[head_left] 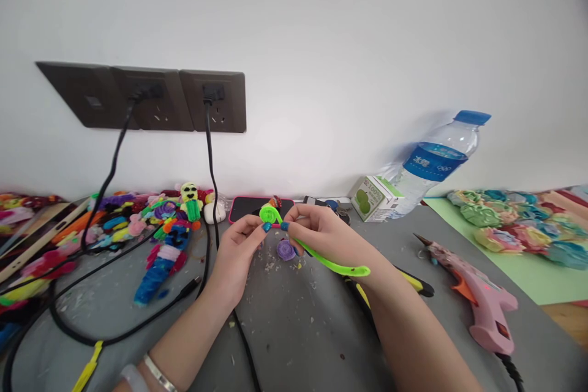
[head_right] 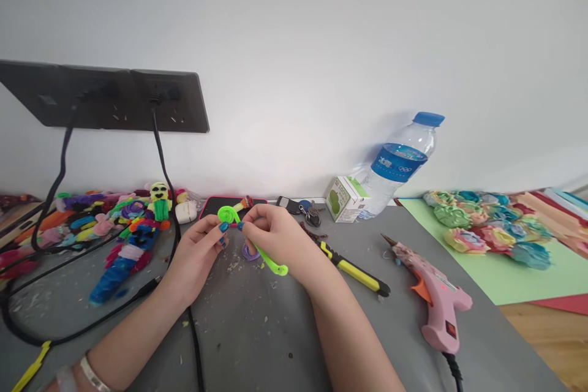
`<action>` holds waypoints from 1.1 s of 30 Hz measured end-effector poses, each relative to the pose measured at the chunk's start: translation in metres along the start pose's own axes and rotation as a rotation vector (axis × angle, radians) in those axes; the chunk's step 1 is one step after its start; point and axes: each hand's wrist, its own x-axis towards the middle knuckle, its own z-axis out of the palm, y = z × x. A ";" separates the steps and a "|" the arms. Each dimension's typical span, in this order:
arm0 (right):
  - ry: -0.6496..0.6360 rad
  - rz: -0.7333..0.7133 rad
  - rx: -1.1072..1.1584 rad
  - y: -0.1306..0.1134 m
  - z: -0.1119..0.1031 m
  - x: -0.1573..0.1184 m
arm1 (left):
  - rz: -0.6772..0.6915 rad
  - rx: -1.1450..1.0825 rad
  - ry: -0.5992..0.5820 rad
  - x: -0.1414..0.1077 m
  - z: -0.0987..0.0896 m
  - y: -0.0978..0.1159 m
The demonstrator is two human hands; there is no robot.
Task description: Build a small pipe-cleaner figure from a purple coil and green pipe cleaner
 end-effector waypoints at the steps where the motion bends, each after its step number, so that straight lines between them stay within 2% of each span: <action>1: -0.003 0.002 0.003 0.000 0.000 0.000 | 0.000 0.001 0.002 0.000 0.000 0.000; 11: -0.021 0.034 -0.011 0.001 0.006 0.004 | 0.026 0.014 -0.017 0.000 0.000 0.000; 17: -0.058 -0.016 -0.003 0.006 0.005 0.003 | 0.030 0.023 -0.022 -0.001 0.002 0.002; 33: -0.054 -0.014 -0.015 0.004 0.007 0.003 | 0.032 0.042 -0.050 0.000 0.001 0.002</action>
